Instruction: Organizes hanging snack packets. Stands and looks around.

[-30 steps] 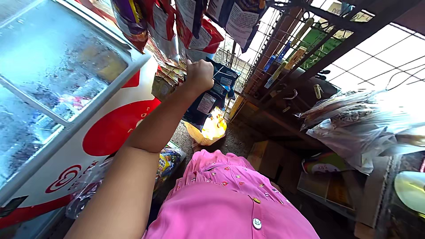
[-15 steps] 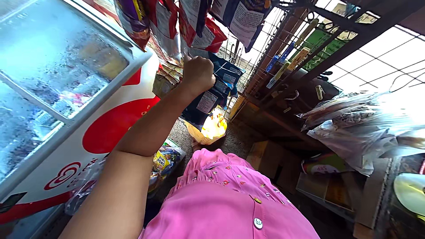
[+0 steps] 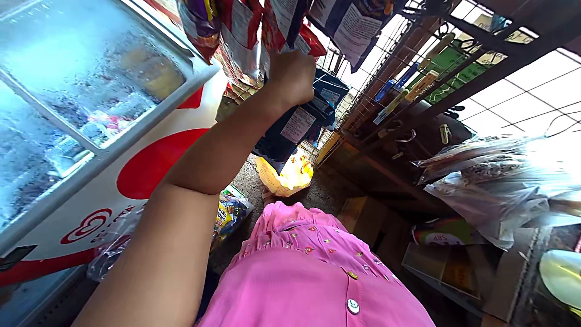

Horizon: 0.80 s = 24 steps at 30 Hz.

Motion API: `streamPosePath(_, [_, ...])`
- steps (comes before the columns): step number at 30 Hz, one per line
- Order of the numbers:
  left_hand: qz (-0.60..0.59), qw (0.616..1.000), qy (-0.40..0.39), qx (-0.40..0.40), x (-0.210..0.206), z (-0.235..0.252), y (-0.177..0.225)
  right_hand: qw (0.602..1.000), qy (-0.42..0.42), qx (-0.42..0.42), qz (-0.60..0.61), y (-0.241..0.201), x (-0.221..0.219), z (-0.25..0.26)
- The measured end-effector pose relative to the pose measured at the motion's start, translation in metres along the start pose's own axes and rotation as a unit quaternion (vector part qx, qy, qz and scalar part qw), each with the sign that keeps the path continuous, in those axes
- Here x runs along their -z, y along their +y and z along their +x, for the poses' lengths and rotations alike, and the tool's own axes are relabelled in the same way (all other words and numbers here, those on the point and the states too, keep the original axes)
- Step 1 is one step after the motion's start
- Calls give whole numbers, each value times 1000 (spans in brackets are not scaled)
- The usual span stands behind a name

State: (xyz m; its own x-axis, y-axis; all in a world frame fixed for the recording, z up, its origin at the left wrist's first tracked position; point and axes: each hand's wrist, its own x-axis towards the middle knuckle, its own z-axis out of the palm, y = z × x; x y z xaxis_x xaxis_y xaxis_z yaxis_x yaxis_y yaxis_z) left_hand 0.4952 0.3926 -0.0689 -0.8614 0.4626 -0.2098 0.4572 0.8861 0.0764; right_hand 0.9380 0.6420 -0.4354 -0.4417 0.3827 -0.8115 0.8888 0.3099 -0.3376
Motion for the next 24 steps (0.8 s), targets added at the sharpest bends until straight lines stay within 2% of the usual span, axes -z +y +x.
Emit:
streamPosePath(4, [16, 999, -28, 1, 7, 5, 8, 1000, -23, -13, -13, -21, 7, -19])
streamPosePath(8, [24, 999, -30, 9, -13, 9, 7, 1000, -10, 6, -1, 0, -4, -7])
streamPosePath(11, [15, 1000, -20, 12, -28, 15, -3, 998, -58, -22, -13, 19, -2, 6])
streamPosePath(13, [8, 1000, -7, 3, -32, 16, -10, 1000, -4, 19, -11, 52, -18, 33])
streamPosePath(15, [-7, 1000, 15, -5, -36, 13, -16, 1000, -10, 19, -14, 51, -16, 39])
streamPosePath(17, [-47, 997, 56, -22, -40, 6, -25, 1000, -12, 8, -11, 32, -10, 28])
streamPosePath(19, [-118, 983, 136, -45, -48, -7, -38, 1000, -11, 11, -13, 10, -3, 9])
streamPosePath(21, [-209, 947, 238, -51, -66, -26, -55, 999, -7, 32, -27, 4, -2, 4])
streamPosePath(24, [-324, 868, 375, 8, -114, -51, -73, 999, -16, 28, -27, -31, 7, -20])
